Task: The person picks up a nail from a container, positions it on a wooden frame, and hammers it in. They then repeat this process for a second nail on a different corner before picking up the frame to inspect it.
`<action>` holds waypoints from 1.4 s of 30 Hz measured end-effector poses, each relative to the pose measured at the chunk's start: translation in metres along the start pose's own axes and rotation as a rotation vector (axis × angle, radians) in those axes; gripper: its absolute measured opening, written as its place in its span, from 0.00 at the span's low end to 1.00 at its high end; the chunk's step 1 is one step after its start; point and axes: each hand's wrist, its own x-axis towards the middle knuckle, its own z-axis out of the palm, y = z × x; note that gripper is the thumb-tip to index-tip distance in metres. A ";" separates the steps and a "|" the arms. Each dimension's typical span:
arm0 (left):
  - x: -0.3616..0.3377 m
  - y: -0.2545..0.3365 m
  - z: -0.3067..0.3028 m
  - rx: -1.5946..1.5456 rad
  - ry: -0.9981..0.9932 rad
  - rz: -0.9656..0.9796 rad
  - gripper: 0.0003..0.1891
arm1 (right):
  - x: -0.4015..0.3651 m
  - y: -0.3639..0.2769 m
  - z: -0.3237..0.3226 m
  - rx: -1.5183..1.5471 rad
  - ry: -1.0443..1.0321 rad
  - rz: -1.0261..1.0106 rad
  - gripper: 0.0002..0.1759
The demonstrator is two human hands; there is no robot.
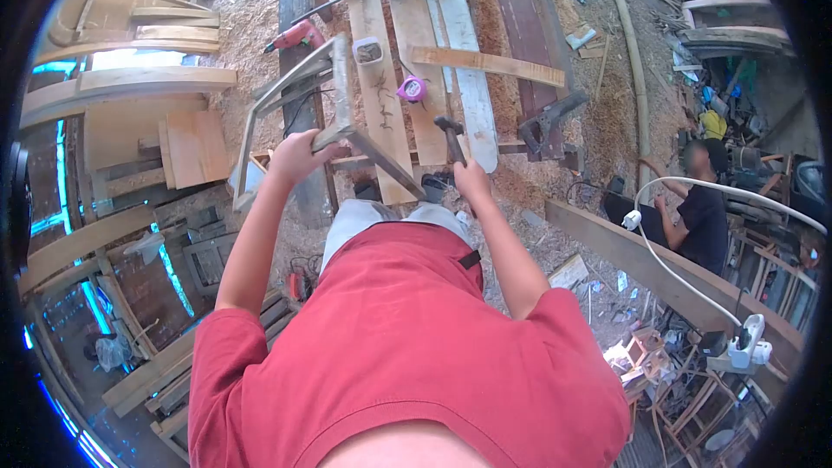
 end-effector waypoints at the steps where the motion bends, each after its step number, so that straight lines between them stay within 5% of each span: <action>1: -0.002 -0.006 -0.002 -0.037 0.008 -0.034 0.29 | 0.012 -0.007 0.001 -0.052 0.004 -0.013 0.28; 15: -0.068 -0.029 0.023 -0.430 0.225 -0.286 0.22 | 0.147 -0.029 0.080 -0.301 0.102 -0.132 0.20; 16: -0.073 -0.028 0.024 -0.456 0.222 -0.306 0.22 | 0.130 -0.044 0.072 -0.416 0.111 -0.108 0.22; 19: -0.084 -0.026 0.029 -0.494 0.223 -0.326 0.25 | 0.101 -0.066 0.062 0.115 -0.045 -0.354 0.25; 21: -0.092 -0.028 0.033 -0.518 0.238 -0.323 0.28 | 0.052 -0.098 0.040 0.367 -0.370 -0.437 0.25; 25: -0.108 -0.037 0.042 -0.739 0.156 -0.370 0.32 | -0.063 -0.178 -0.011 0.124 -0.615 -0.774 0.26; 28: -0.121 -0.031 0.040 -0.830 0.150 -0.292 0.32 | -0.102 -0.195 -0.004 -0.047 -0.461 -0.915 0.24; 37: -0.169 -0.040 0.018 -0.792 0.012 -0.081 0.31 | -0.186 -0.193 0.024 0.094 -0.426 -0.720 0.30; 42: -0.197 -0.048 0.003 -0.815 -0.129 -0.005 0.32 | -0.245 -0.170 0.047 0.111 -0.160 -0.767 0.27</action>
